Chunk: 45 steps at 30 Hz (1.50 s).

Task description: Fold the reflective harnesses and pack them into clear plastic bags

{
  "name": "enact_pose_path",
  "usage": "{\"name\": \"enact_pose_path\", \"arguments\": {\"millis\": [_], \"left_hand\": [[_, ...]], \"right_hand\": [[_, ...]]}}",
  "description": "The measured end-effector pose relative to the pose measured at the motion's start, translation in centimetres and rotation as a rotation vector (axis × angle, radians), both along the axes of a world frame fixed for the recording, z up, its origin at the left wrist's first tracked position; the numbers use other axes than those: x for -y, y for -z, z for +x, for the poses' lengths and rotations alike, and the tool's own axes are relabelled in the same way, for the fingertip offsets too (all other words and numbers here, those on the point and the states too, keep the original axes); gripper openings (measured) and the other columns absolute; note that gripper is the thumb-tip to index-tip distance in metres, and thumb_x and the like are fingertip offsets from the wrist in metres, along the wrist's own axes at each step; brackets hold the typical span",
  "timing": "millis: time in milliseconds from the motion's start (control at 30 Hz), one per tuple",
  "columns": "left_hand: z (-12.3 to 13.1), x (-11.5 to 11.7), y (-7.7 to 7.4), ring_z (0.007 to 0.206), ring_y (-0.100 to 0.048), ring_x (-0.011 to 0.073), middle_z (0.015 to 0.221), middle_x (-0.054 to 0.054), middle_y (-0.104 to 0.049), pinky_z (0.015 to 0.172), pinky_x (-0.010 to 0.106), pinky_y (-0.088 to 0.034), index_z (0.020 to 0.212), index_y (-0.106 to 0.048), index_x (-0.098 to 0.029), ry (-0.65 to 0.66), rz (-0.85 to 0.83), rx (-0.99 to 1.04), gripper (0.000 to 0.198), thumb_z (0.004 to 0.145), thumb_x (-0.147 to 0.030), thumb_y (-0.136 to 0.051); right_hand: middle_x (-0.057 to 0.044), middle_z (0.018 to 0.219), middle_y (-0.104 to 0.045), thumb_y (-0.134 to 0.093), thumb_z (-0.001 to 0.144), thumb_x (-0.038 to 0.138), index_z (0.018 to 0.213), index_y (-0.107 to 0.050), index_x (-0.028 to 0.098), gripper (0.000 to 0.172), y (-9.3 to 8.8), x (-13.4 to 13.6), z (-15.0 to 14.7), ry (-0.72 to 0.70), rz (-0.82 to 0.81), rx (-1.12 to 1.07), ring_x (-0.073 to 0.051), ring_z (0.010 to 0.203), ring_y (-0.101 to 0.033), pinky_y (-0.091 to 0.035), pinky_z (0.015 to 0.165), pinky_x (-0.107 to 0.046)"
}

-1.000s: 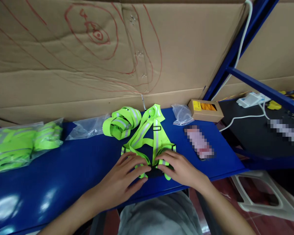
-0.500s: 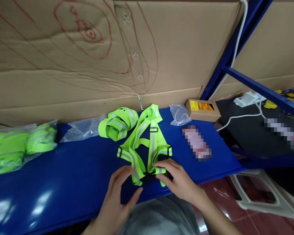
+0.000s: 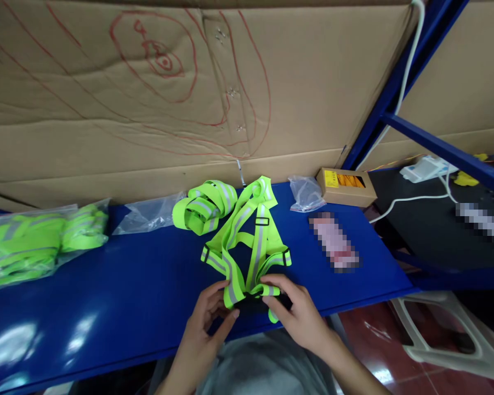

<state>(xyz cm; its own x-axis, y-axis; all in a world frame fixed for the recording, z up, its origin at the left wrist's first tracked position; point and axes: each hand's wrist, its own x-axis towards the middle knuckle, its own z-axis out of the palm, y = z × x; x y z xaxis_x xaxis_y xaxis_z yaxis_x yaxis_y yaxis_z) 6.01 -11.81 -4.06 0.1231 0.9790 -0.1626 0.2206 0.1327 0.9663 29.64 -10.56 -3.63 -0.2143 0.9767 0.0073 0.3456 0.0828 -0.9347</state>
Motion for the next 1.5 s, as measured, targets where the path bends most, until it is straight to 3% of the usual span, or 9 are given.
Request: {"name": "enact_pose_path", "arguments": {"millis": [267, 567, 767, 833, 1000, 1167, 1333, 1400, 1500], "left_hand": [[-0.2, -0.4, 0.3, 0.104, -0.072, 0.0227, 0.116, 0.009, -0.074, 0.088, 0.034, -0.057, 0.133, -0.047, -0.024, -0.058, -0.105, 0.138, 0.052, 0.092, -0.046, -0.071], [-0.4, -0.8, 0.1, 0.097, -0.074, 0.0221, 0.113, 0.01, -0.075, 0.08, 0.03, -0.058, 0.13, -0.051, -0.023, -0.065, -0.164, 0.252, 0.055, 0.088, -0.049, -0.075], [-0.5, -0.4, -0.3, 0.11, -0.072, 0.0237, 0.12, 0.009, -0.074, 0.095, 0.033, -0.057, 0.121, -0.068, -0.023, 0.045, -0.051, 0.041, 0.033, 0.094, -0.041, -0.067], [-0.6, -0.1, -0.7, 0.107, -0.072, 0.0236, 0.117, 0.008, -0.075, 0.094, 0.034, -0.058, 0.119, -0.07, -0.024, 0.117, 0.012, -0.058, 0.028, 0.095, -0.036, -0.064], [-1.1, 0.7, -1.4, 0.109, -0.071, 0.0268, 0.117, 0.009, -0.074, 0.095, 0.037, -0.059, 0.121, -0.072, -0.028, 0.238, 0.127, -0.167, 0.027, 0.096, -0.031, -0.062], [-1.6, 1.7, -0.4, 0.111, -0.07, 0.0266, 0.12, 0.01, -0.071, 0.097, 0.037, -0.058, 0.126, -0.069, -0.028, 0.321, 0.08, -0.046, 0.033, 0.093, -0.031, -0.066], [-1.0, 2.6, 0.9, 0.122, -0.065, 0.0275, 0.135, 0.011, -0.065, 0.102, 0.037, -0.056, 0.14, -0.056, -0.028, 0.133, -0.002, 0.062, 0.049, 0.094, -0.042, -0.067], [-0.5, 2.9, 1.0, 0.118, -0.067, 0.0281, 0.133, 0.012, -0.064, 0.097, 0.039, -0.059, 0.141, -0.052, -0.028, 0.027, 0.083, -0.012, 0.051, 0.094, -0.043, -0.066], [-0.1, 3.3, 0.9, 0.115, -0.065, 0.0284, 0.133, 0.012, -0.057, 0.093, 0.043, -0.061, 0.136, -0.056, -0.03, -0.119, 0.368, -0.277, 0.044, 0.094, -0.033, -0.068]], "right_hand": [[-0.01, 0.125, -0.073, -0.064, 0.099, 0.048, 0.127, -0.067, 0.026, 0.036, -0.8, -0.8, 0.0, 0.058, -0.179, -0.311, -0.025, 0.119, -0.069, -0.058, 0.096, -0.035], [-0.004, 0.101, -0.074, -0.059, 0.1, 0.053, 0.115, -0.074, 0.025, 0.036, -1.0, -0.7, -0.2, 0.125, -0.148, -0.17, -0.018, 0.084, -0.068, -0.055, 0.07, -0.026], [-0.003, 0.096, -0.074, -0.054, 0.104, 0.049, 0.121, -0.073, 0.026, 0.035, -0.5, 0.3, -0.4, 0.144, -0.087, -0.105, -0.016, 0.072, -0.065, -0.054, 0.063, -0.025], [-0.005, 0.101, -0.075, -0.05, 0.106, 0.045, 0.124, -0.071, 0.026, 0.033, -0.2, 1.2, -0.6, 0.137, -0.053, -0.056, -0.018, 0.076, -0.068, -0.057, 0.068, -0.027], [-0.006, 0.123, -0.072, -0.051, 0.105, 0.033, 0.131, -0.063, 0.03, 0.028, 0.2, 3.2, -1.4, 0.067, 0.065, 0.037, -0.022, 0.114, -0.069, -0.056, 0.098, -0.032], [-0.004, 0.116, -0.071, -0.066, 0.096, 0.024, 0.125, -0.064, 0.031, 0.03, 0.3, 3.3, -2.2, -0.018, 0.138, -0.008, -0.021, 0.109, -0.07, -0.057, 0.095, -0.029], [-0.003, 0.1, -0.075, -0.073, 0.091, 0.026, 0.107, -0.071, 0.027, 0.016, 0.5, 2.7, -2.3, 0.158, 0.134, -0.059, -0.02, 0.093, -0.073, -0.059, 0.082, -0.026], [-0.002, 0.097, -0.076, -0.074, 0.09, 0.027, 0.103, -0.071, 0.026, 0.013, 0.5, 2.7, -2.4, 0.212, 0.146, -0.051, -0.02, 0.089, -0.074, -0.059, 0.08, -0.026], [-0.001, 0.093, -0.075, -0.073, 0.091, 0.024, 0.1, -0.07, 0.026, 0.01, 0.5, 2.7, -2.6, 0.237, 0.192, -0.06, -0.018, 0.087, -0.073, -0.058, 0.079, -0.025]]}}
